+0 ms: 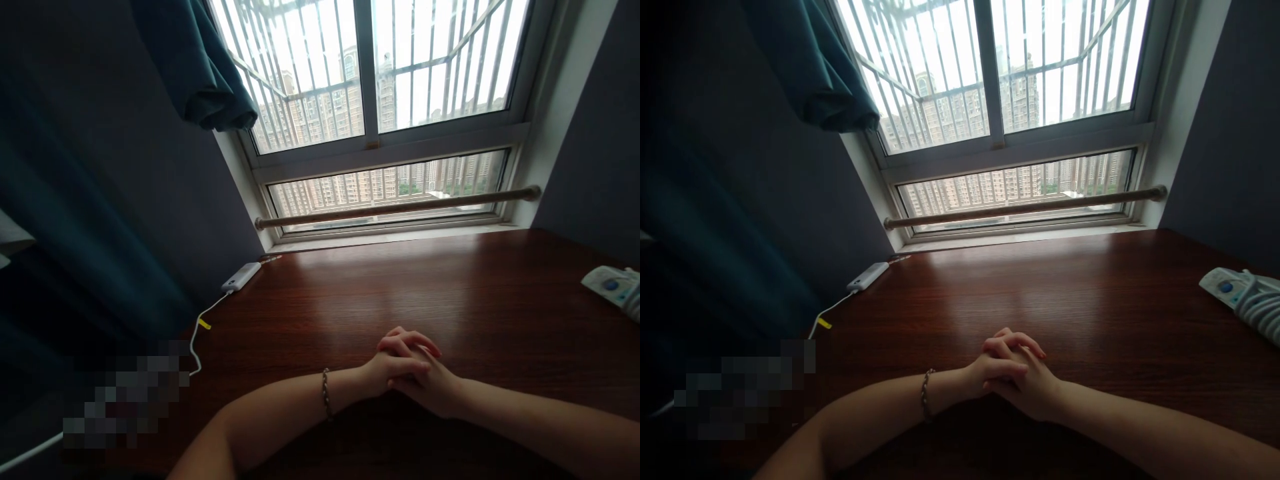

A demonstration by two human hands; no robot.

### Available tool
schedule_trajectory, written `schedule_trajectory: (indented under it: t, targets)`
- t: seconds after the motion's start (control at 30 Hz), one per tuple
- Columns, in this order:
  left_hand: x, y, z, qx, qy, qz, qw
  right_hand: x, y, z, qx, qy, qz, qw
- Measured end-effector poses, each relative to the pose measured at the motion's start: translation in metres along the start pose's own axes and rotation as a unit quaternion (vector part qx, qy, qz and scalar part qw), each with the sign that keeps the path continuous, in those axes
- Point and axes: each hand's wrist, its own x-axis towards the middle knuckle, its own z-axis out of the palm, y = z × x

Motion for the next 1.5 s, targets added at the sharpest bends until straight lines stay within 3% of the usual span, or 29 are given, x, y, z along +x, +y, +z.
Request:
schedule_trajectory:
  t: [0.17,0.53,0.73,1.0,1.5]
  targets:
    - [0.001,0.000,0.000,-0.023,-0.014,-0.009,1.000,0.003,-0.002,-0.001,0.004,0.005,-0.008,1.000]
    - [0.001,0.010,0.003,-0.047,0.029,-0.040,0.998,0.004,-0.001,-0.002,0.002,0.006,-0.002,1.000]
    - [0.003,0.003,0.004,-0.100,0.014,-0.026,0.994,0.003,-0.004,-0.002,0.006,0.005,0.003,1.000]
    - [0.005,-0.012,0.000,-0.089,0.010,-0.019,0.996,0.002,-0.001,-0.001,0.003,0.006,-0.003,1.000]
    - [0.005,-0.013,0.000,-0.079,0.015,-0.009,0.997,0.003,-0.002,-0.002,-0.002,0.008,-0.006,1.000]
